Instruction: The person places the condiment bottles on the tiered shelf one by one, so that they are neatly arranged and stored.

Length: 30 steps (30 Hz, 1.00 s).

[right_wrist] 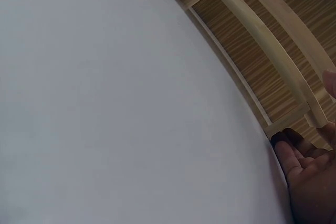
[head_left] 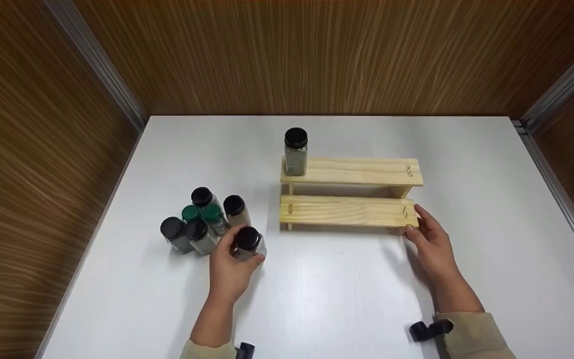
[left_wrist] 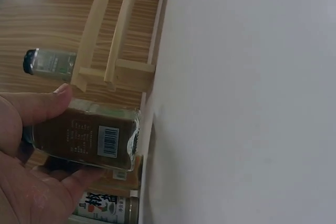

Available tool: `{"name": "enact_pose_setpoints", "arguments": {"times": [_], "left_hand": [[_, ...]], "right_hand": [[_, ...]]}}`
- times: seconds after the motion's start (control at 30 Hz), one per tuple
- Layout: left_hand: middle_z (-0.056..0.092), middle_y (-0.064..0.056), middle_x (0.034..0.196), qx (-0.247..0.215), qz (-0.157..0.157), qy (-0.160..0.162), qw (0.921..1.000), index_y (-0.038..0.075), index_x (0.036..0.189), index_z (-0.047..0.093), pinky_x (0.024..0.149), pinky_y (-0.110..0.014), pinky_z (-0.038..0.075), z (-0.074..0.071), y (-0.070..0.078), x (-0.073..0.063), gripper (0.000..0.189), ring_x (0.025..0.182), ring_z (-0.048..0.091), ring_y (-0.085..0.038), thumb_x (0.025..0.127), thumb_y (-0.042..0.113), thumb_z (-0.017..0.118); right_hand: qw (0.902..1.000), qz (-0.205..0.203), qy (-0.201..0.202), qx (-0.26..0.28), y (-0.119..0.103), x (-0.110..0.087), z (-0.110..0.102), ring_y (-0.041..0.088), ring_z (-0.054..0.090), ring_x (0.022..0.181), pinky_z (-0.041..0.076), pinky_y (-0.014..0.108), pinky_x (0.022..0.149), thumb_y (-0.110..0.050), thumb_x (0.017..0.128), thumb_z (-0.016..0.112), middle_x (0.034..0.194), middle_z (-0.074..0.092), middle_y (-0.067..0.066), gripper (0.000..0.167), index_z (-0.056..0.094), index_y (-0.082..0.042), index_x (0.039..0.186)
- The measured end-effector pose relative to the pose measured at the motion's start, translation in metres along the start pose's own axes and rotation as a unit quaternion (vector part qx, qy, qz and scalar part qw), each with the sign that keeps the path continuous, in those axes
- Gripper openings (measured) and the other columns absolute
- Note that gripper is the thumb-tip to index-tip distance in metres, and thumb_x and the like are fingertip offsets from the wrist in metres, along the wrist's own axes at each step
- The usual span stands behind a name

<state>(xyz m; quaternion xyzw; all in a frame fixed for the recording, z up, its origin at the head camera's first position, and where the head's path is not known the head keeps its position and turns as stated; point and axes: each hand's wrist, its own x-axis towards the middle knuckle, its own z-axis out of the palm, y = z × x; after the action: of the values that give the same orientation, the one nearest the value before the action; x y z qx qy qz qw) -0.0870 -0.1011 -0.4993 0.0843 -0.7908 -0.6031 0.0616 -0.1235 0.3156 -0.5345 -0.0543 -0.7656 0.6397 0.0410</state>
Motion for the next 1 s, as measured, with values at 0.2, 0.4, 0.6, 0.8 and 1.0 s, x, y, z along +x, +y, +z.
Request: {"name": "enact_pose_setpoints", "arguments": {"times": [0.2, 0.4, 0.6, 0.8, 1.0], "left_hand": [[0.061, -0.018, 0.143, -0.016, 0.025, -0.004, 0.9996, 0.009, 0.139, 0.065, 0.108, -0.056, 0.049, 0.001, 0.020, 0.000, 0.073, 0.134, 0.057, -0.037, 0.074, -0.014, 0.088], [0.065, -0.015, 0.138, -0.015, 0.062, -0.012, 0.9979, 0.010, 0.139, 0.065, 0.098, -0.052, 0.055, 0.004, 0.045, 0.004, 0.073, 0.127, 0.062, -0.033, 0.074, -0.008, 0.092], [0.069, -0.011, 0.128, -0.017, 0.095, -0.024, 0.9951, 0.011, 0.139, 0.066, 0.092, -0.046, 0.057, 0.014, 0.070, 0.012, 0.072, 0.118, 0.065, -0.027, 0.074, -0.002, 0.094], [0.070, -0.008, 0.123, -0.034, 0.131, -0.032, 0.9903, 0.011, 0.137, 0.068, 0.089, -0.050, 0.060, 0.027, 0.091, 0.020, 0.071, 0.115, 0.066, -0.025, 0.072, 0.000, 0.096], [0.071, -0.006, 0.122, -0.046, 0.166, -0.037, 0.9844, 0.008, 0.136, 0.067, 0.087, -0.050, 0.061, 0.039, 0.112, 0.029, 0.070, 0.113, 0.066, -0.023, 0.073, 0.002, 0.097]], "right_hand": [[1.0000, 0.003, -0.002, -0.005, 0.001, -0.001, 0.000, 0.000, 0.060, 0.111, 0.051, 0.014, 0.091, -0.005, 0.110, 0.056, 0.147, 0.048, 0.030, 0.062, 0.029, 0.001, 0.165], [1.0000, 0.004, -0.001, -0.001, 0.000, 0.000, 0.000, 0.000, 0.059, 0.112, 0.051, 0.014, 0.092, -0.004, 0.110, 0.055, 0.147, 0.048, 0.029, 0.061, 0.029, 0.001, 0.165], [0.9999, -0.001, 0.007, -0.008, 0.000, 0.000, 0.001, 0.003, 0.060, 0.111, 0.051, 0.014, 0.091, -0.004, 0.109, 0.057, 0.145, 0.049, 0.030, 0.061, 0.032, 0.002, 0.164], [0.9999, -0.006, 0.008, -0.007, 0.002, 0.000, 0.002, 0.002, 0.060, 0.109, 0.051, 0.015, 0.090, -0.002, 0.108, 0.057, 0.142, 0.052, 0.030, 0.060, 0.033, 0.003, 0.163], [0.9999, -0.010, 0.005, 0.004, 0.003, 0.000, 0.000, 0.001, 0.062, 0.109, 0.052, 0.015, 0.090, 0.000, 0.108, 0.056, 0.143, 0.051, 0.031, 0.060, 0.032, 0.004, 0.163]]}}
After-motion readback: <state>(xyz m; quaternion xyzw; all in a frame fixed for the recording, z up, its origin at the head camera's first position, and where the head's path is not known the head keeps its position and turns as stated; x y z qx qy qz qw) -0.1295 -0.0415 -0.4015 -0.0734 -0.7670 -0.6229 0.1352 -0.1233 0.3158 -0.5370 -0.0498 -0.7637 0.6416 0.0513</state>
